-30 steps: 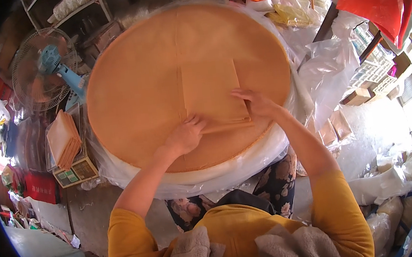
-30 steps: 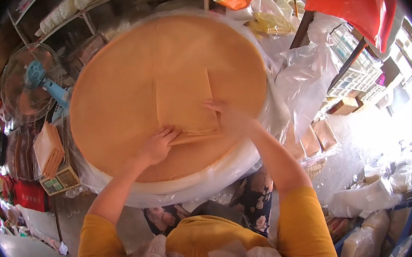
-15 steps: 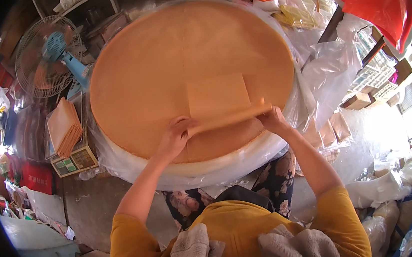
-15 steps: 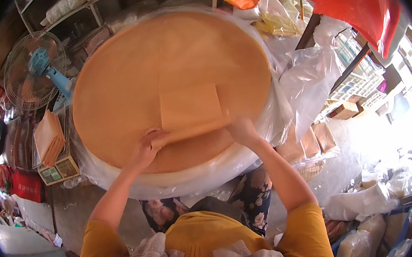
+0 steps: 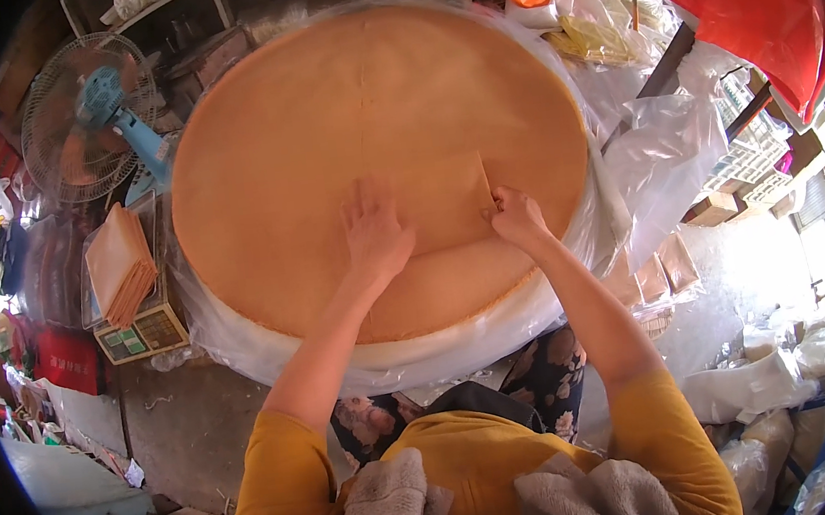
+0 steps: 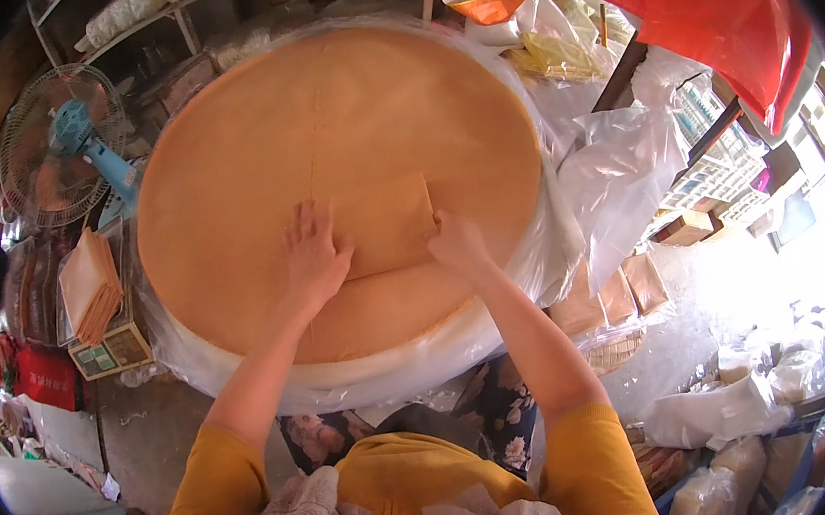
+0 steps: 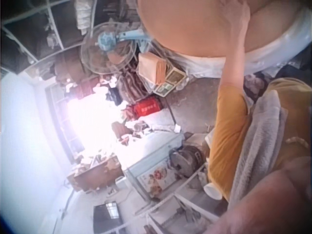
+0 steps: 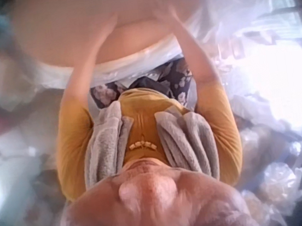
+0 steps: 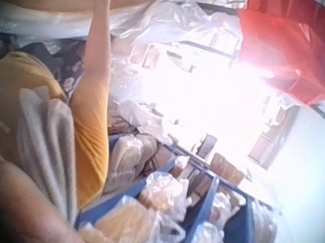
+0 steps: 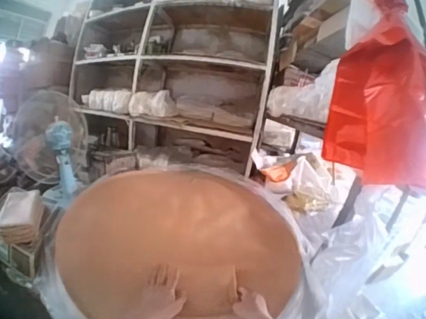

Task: The person folds large circular thin dough wrappers into smaller squares by hand, stacking the finished squares on a scale.

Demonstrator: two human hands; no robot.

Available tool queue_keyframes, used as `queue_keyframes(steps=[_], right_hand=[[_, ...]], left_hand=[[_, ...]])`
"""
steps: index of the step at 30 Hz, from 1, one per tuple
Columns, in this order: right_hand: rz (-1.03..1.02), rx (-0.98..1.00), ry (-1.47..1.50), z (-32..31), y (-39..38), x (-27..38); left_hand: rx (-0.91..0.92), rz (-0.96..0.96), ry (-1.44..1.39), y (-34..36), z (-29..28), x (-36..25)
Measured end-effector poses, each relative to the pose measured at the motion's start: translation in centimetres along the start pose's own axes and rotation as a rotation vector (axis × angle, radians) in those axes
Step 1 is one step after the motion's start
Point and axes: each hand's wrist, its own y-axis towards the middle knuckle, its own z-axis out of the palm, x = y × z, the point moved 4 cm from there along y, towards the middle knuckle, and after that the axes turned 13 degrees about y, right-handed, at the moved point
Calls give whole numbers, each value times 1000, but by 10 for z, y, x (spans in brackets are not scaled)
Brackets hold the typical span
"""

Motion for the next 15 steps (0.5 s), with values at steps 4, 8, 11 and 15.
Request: queue_keyframes(steps=[4,8,11,15], right_hand=[[-93,-18,-196,3,4,28],[-627,3,-587,20,15,49],[-798,-44,-638,30,28,33],[-698,-35,-608,40,35,11]], left_hand=[[9,157,-14,15,27,-11],[87,156,11,16,30,-15],[181,180,61,20,34,-22],[192,209,40,19,42,-24]])
